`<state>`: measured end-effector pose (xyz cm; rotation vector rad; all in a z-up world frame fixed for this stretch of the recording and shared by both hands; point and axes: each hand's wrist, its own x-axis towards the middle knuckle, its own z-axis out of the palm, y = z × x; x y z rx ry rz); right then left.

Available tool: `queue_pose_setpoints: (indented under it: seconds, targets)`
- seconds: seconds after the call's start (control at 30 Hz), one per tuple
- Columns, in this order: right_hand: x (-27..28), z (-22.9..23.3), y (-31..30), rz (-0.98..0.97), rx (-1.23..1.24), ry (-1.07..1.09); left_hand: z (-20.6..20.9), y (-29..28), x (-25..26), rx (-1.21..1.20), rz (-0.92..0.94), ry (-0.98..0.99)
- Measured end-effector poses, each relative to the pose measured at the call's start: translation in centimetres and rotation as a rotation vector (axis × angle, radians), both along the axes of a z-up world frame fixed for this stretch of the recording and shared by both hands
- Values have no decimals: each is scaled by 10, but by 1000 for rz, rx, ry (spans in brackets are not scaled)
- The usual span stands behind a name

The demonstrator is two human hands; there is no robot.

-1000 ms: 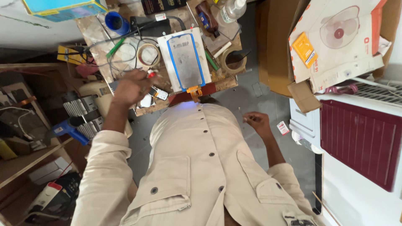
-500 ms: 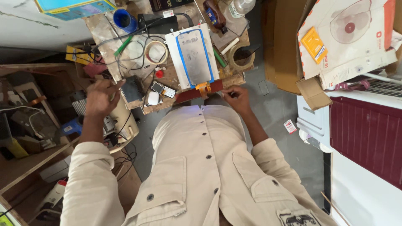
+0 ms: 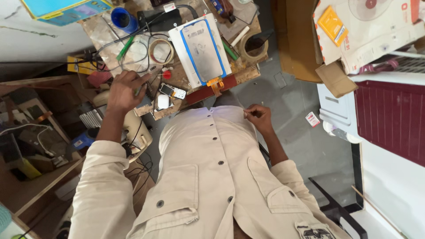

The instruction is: The person works on a smartphone screen assembly clamped to a workbench, using a small tool to scrape or clean the surface. They repeatedly pick up and set down a small white object and a green tool while manipulating the screen.

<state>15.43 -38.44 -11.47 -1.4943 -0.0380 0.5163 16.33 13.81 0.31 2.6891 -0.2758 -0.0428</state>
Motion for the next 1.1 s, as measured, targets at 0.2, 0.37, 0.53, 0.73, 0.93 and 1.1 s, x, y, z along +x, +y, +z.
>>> queue_pose_setpoints:
  seconds: [0.2, 0.37, 0.53, 0.73, 0.93, 1.1]
  targets:
    - [-47, -5, -38, -69, -76, 78, -3, -35, 22, -53, -117, 3]
    - [-78, -11, -67, -152, -52, 154, -1, -65, 34, -142, -185, -76]
    - [-89, -13, -87, -220, -50, 196, 3, -88, 38, -191, -223, 7]
    - [-84, -4, -99, -292, -113, 242, -3, -107, 37, -159, -237, -56]
    - [-69, 0, -104, -305, -289, 230, 1, -105, 39, -96, -214, 38]
    - [-49, -1, -108, -311, -325, 152, -1, -101, 29, -74, -194, -2]
